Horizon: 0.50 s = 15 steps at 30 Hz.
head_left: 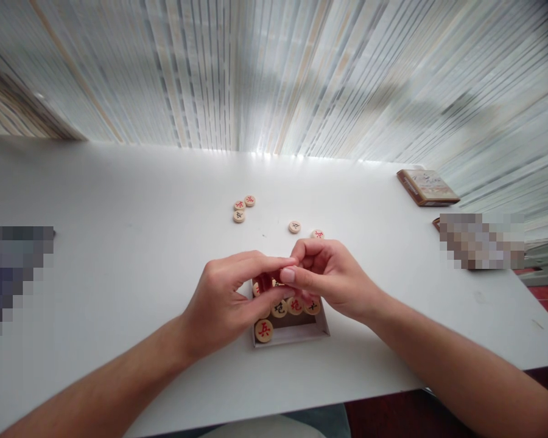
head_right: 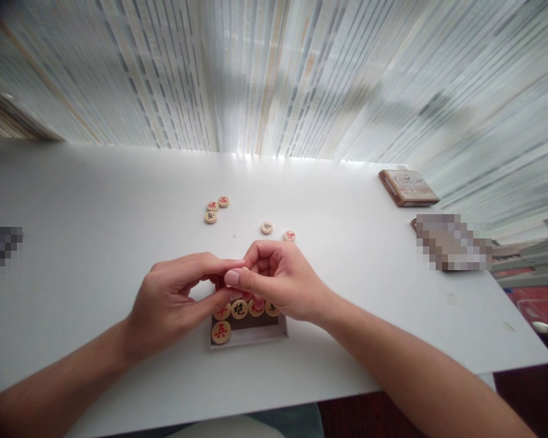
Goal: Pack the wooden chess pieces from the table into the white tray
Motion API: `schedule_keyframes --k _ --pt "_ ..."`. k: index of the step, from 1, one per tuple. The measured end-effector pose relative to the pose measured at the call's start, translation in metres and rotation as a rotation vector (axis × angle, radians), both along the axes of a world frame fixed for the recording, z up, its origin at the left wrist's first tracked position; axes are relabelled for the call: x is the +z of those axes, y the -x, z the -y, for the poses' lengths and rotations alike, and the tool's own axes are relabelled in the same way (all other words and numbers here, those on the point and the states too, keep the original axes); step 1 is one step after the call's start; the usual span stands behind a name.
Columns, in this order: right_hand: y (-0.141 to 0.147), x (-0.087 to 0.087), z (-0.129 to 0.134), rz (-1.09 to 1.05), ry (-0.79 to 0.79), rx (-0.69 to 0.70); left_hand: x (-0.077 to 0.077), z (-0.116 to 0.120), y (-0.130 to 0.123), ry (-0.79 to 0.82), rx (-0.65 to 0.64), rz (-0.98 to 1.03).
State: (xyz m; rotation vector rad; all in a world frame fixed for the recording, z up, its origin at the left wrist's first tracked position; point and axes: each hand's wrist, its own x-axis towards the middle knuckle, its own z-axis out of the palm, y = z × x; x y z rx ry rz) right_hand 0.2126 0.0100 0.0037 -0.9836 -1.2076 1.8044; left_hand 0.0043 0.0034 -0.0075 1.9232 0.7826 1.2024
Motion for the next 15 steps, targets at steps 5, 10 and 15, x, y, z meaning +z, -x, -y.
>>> schedule_keyframes --k 5,10,15 --pt "-0.0019 0.0005 -0.0005 -0.029 -0.024 0.029 -0.0002 0.0003 -0.0008 0.118 -0.002 0.054" --pt "-0.0046 -0.0034 -0.0012 -0.066 -0.052 0.034 0.0002 0.0009 -0.0020 0.236 -0.008 0.137" --pt "-0.0052 -0.0061 -0.0019 -0.100 -0.052 0.043 0.0003 0.0001 -0.0007 0.213 -0.014 0.146"
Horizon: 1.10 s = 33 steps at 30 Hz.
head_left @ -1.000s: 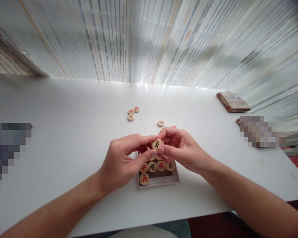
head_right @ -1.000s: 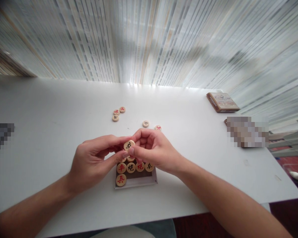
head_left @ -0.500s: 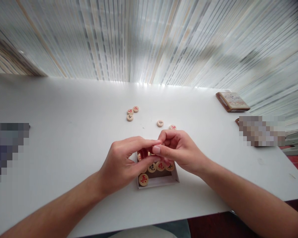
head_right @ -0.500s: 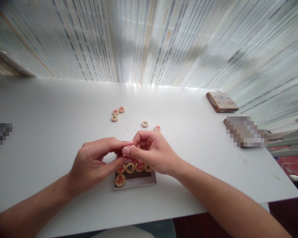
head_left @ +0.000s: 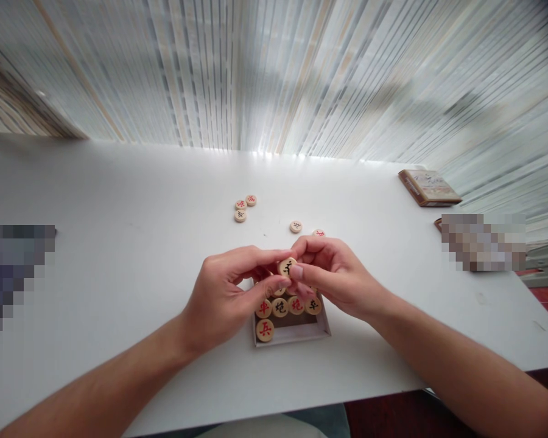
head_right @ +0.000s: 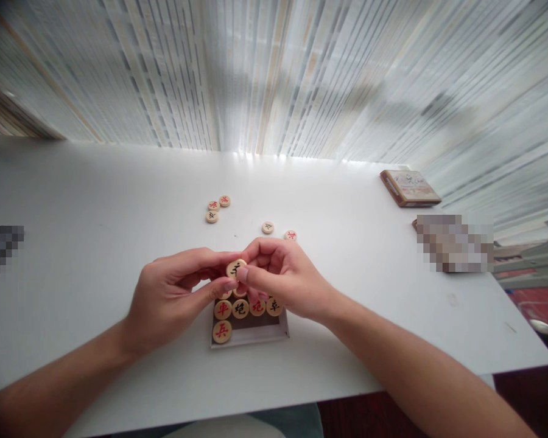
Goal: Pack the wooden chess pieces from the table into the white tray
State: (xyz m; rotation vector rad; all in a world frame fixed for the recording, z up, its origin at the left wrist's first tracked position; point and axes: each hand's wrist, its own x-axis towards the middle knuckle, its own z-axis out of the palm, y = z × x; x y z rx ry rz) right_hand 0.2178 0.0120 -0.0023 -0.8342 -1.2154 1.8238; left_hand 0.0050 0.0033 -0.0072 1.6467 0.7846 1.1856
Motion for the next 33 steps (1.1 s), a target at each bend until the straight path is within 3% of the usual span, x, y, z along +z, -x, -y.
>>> schedule_keyframes --k 6,11,18,22,26,33 --pt "0.0019 0.0012 0.0003 -0.010 0.057 0.002 -0.0039 0.0004 0.0026 -0.173 0.067 -0.106" --pt "0.0014 0.0023 0.0004 0.016 0.028 -0.015 -0.0059 0.0003 -0.0007 -0.120 0.045 -0.037" --pt "0.0005 0.0018 -0.0004 0.038 -0.131 -0.023 -0.0018 -0.0009 -0.0019 0.109 0.063 0.113" --pt "0.0017 -0.0015 -0.0006 0.149 -0.354 -0.168 0.0009 -0.0013 -0.0017 0.158 0.162 0.108" --pt "0.0028 -0.0046 0.0002 0.213 -0.554 -0.273 0.0034 -0.0017 -0.0023 0.175 0.221 0.089" --pt "0.0035 -0.0026 0.0008 0.230 -0.609 -0.304 0.0014 -0.0024 -0.0025 0.133 0.219 0.086"
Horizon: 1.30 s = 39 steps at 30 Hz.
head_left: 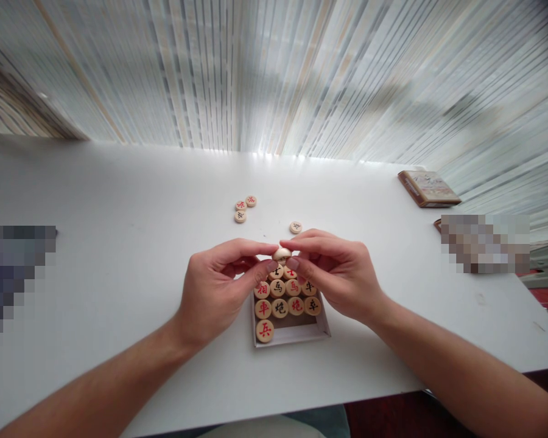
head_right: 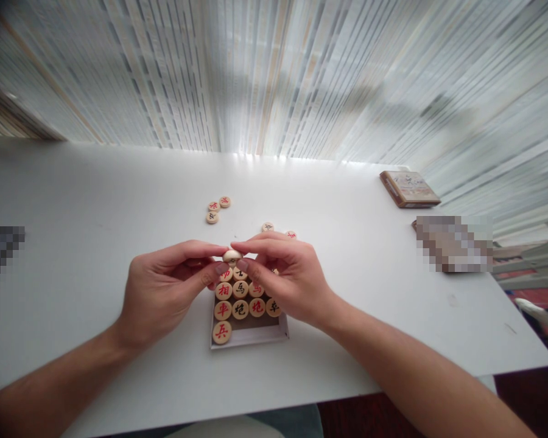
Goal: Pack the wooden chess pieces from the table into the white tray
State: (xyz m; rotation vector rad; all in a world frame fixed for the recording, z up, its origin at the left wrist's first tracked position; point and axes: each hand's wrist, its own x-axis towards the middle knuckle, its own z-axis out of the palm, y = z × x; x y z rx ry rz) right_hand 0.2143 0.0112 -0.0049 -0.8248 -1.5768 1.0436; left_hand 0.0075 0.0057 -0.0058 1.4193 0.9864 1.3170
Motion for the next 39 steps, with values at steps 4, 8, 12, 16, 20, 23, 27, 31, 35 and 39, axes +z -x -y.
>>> schedule_keyframes --k 4,8,12,16,20,23,27,31,35,39 --pt "0.0003 0.0002 0.0013 -0.029 0.058 -0.003 -0.0021 -0.0002 0.0008 0.013 -0.010 0.015" --pt "0.0002 -0.0012 0.0026 -0.113 0.187 0.024 -0.0019 0.0000 0.0001 0.043 -0.009 0.056" --pt "0.0001 -0.0009 0.0017 -0.143 0.303 0.056 0.0006 -0.0001 -0.0006 0.091 -0.006 0.094" --pt "-0.0011 0.0000 -0.0006 -0.121 0.380 0.063 0.0028 -0.0008 -0.0011 0.131 -0.004 0.118" --pt "-0.0039 -0.0015 -0.0016 -0.141 0.463 0.099 0.0048 -0.0007 -0.0015 0.162 -0.011 0.121" --pt "-0.0046 -0.0013 -0.0017 -0.179 0.498 0.129 0.0059 -0.0009 -0.0014 0.167 -0.020 0.110" --pt "-0.0025 0.0019 -0.0021 -0.202 0.509 0.133 0.0054 -0.0016 -0.0010 0.157 -0.035 0.087" --pt "-0.0004 0.0037 -0.0026 -0.196 0.494 0.119 0.0049 -0.0017 -0.0009 0.146 -0.015 0.058" --pt "0.0003 0.0039 -0.0029 -0.212 0.483 0.137 0.0050 -0.0018 -0.0006 0.151 0.002 0.056" --pt "0.0002 0.0049 -0.0033 -0.211 0.489 0.134 0.0054 -0.0013 0.0003 0.156 -0.003 0.058"
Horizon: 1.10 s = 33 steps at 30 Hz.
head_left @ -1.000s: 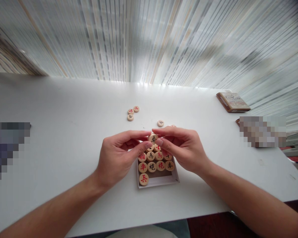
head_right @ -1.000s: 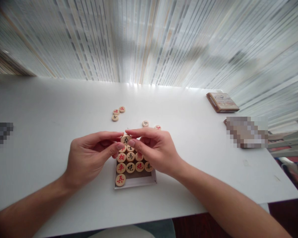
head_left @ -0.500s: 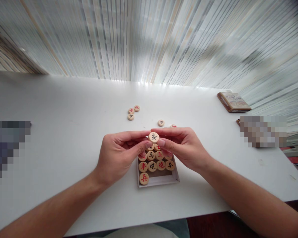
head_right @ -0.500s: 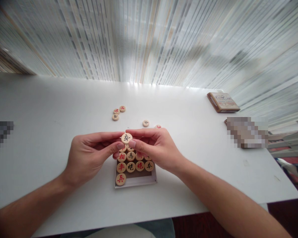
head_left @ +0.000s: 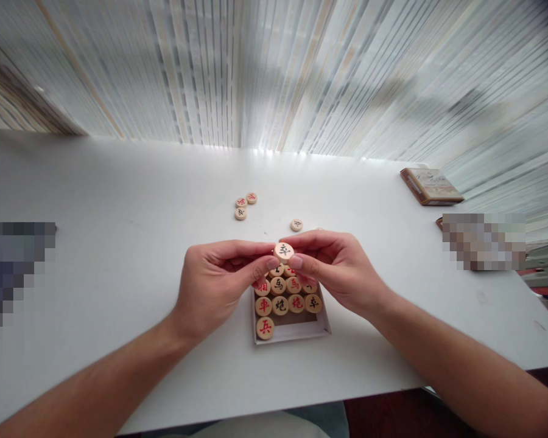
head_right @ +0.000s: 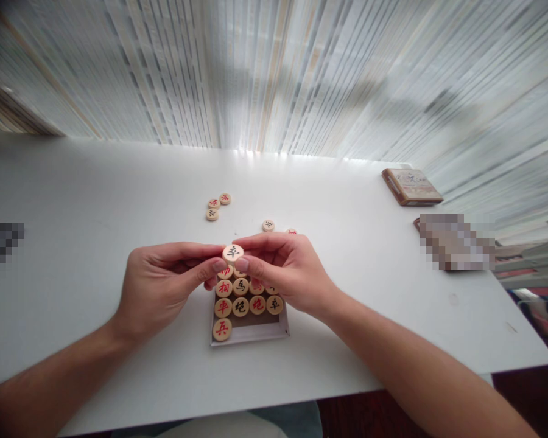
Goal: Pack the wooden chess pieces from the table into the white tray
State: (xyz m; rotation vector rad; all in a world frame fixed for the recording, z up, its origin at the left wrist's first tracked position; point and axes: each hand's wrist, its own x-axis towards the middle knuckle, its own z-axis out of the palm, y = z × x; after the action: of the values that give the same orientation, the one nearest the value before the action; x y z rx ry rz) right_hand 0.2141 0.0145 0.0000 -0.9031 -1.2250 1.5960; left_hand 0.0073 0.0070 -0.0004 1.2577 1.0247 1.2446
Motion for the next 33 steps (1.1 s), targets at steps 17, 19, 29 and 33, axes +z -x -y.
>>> schedule_keyframes --k 17,19,29,33 --pt "-0.004 -0.006 0.005 0.313 -0.642 -0.143 0.001 0.000 0.000 0.022 -0.244 -0.012" --pt "-0.003 -0.005 0.006 0.357 -0.723 -0.153 0.002 0.001 0.000 0.042 -0.300 0.005" --pt "-0.003 -0.001 0.004 0.324 -0.553 -0.146 0.006 0.000 0.001 0.062 -0.402 -0.012" --pt "-0.003 0.004 0.003 0.234 -0.368 -0.086 0.002 0.000 0.001 0.144 -0.391 0.040"
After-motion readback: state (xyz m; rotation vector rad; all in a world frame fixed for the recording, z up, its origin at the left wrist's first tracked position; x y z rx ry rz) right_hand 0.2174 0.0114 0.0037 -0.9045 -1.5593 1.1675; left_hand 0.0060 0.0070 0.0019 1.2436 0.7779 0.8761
